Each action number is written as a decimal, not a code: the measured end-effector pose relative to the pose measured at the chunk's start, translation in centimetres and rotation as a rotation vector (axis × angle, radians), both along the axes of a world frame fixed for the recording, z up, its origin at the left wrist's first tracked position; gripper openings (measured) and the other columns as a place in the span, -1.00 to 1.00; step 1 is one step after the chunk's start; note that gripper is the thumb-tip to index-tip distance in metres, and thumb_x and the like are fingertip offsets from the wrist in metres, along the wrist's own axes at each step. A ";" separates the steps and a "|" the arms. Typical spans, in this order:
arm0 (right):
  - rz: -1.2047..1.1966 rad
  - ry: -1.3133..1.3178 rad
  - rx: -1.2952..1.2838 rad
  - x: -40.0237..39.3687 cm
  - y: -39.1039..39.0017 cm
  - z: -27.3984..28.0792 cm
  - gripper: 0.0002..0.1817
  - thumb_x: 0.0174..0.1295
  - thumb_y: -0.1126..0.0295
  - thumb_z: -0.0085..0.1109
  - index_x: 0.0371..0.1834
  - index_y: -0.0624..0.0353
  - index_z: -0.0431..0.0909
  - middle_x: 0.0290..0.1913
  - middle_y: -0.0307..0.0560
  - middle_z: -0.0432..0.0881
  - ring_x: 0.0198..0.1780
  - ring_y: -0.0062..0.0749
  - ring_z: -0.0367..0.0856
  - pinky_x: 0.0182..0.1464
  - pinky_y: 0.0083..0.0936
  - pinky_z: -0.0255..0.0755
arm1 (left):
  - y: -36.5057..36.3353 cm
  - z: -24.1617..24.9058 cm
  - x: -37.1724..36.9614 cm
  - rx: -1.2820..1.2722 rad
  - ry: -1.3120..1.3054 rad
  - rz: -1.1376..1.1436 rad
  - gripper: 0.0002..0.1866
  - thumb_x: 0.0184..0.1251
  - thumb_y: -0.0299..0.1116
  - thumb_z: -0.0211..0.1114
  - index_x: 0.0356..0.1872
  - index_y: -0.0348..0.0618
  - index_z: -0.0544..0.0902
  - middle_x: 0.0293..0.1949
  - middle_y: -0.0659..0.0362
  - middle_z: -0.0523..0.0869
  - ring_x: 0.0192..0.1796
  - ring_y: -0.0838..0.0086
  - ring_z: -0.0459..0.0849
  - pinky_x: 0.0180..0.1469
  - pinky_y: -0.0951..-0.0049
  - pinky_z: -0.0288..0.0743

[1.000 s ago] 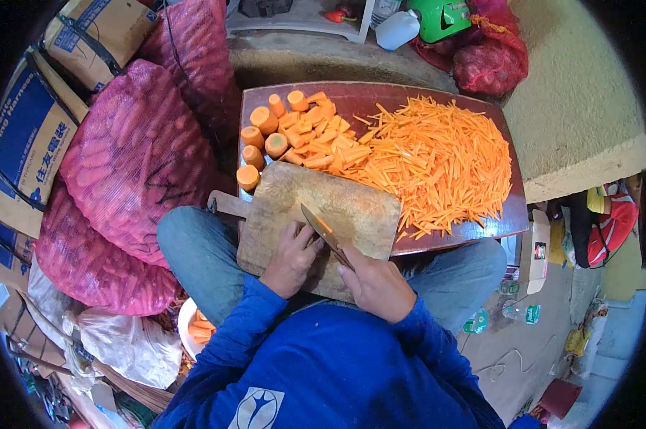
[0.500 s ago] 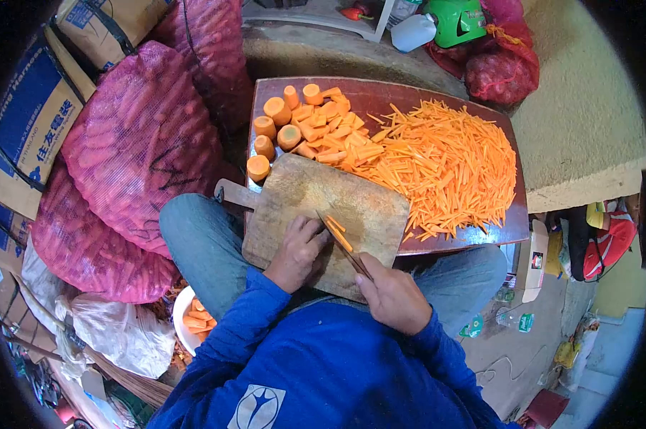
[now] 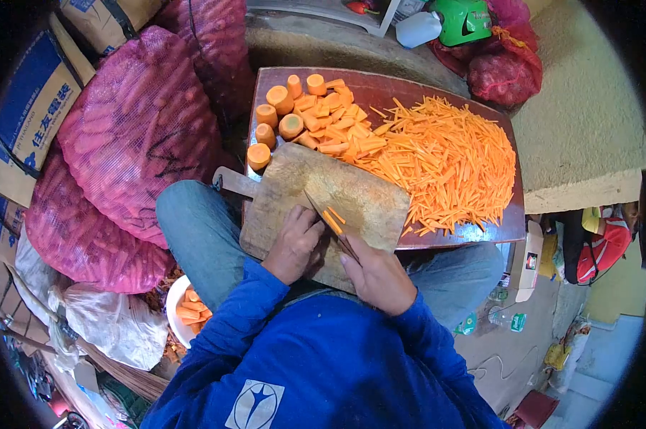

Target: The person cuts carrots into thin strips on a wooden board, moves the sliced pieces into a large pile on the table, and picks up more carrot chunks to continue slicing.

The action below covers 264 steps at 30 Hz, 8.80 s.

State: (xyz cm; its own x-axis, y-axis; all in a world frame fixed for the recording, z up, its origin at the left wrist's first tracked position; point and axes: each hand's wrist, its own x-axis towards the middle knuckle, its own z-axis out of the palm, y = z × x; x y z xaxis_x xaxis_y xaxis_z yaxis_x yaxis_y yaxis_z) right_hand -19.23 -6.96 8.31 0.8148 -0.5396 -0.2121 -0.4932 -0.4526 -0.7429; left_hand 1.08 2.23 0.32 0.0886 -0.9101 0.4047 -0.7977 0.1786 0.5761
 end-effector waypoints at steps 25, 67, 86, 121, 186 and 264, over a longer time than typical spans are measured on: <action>0.019 -0.087 -0.078 1.1 0.2 -0.6 -0.65 0.61 0.25 0.15 0.30 0.19 0.45 -0.29 0.49 0.72 -0.18 0.53 0.74 -0.15 0.32 0.56 | 0.0 -1.0 -0.1 -0.110 0.067 0.050 -0.69 -0.06 -0.61 0.44 -0.18 -0.33 0.73 -0.13 -0.01 0.66 0.00 -0.01 0.59 0.05 0.06 0.53; -0.348 -0.203 -0.141 -5.4 -5.5 -1.1 -0.68 0.51 0.36 0.25 0.23 0.27 0.61 -0.20 0.45 0.74 -0.10 0.41 0.76 -0.11 0.03 0.63 | -10.7 4.4 4.7 -0.048 -0.018 0.118 -0.62 0.19 -0.42 0.59 0.06 -0.16 0.80 -0.10 0.02 0.76 0.00 0.06 0.74 0.10 0.10 0.53; -0.227 -0.185 -0.071 -5.9 -3.8 -1.4 -0.66 0.55 0.23 0.23 0.25 0.14 0.54 -0.30 0.42 0.72 -0.22 0.48 0.74 -0.18 0.27 0.59 | -25.7 2.9 11.9 0.374 -0.377 0.086 -0.62 0.18 -0.42 0.42 0.07 -0.13 0.85 0.06 -0.18 0.85 0.17 -0.06 0.82 0.26 0.04 0.67; -0.292 -0.285 0.037 -6.1 -4.1 -1.5 -0.72 0.60 0.31 0.18 0.18 0.27 0.58 -0.32 0.35 0.64 -0.23 0.32 0.73 -0.17 -0.05 0.56 | -10.6 4.7 5.1 0.364 0.125 -0.149 -0.50 0.42 -0.61 0.16 0.37 -0.27 0.39 -0.08 -0.07 0.63 0.04 0.16 0.74 0.10 0.13 0.60; -0.050 -0.021 0.196 0.0 -0.1 1.6 -0.57 0.61 0.24 0.13 0.39 0.25 0.46 -0.30 0.50 0.72 -0.17 0.54 0.73 -0.13 0.25 0.57 | 0.9 0.0 0.9 0.006 -0.012 -0.024 -0.43 -0.08 -0.56 0.45 0.10 -0.44 0.70 0.09 -0.09 0.64 0.15 -0.04 0.61 0.26 0.10 0.60; 0.036 0.249 0.033 2.5 0.6 0.4 -0.58 0.61 0.20 0.11 0.36 0.24 0.48 -0.16 0.50 0.75 -0.06 0.53 0.74 -0.04 0.24 0.58 | 1.6 -1.2 1.3 -0.076 -0.032 0.083 -0.55 0.03 -0.51 0.44 0.04 -0.32 0.72 0.01 0.03 0.66 0.17 0.06 0.63 0.30 0.00 0.40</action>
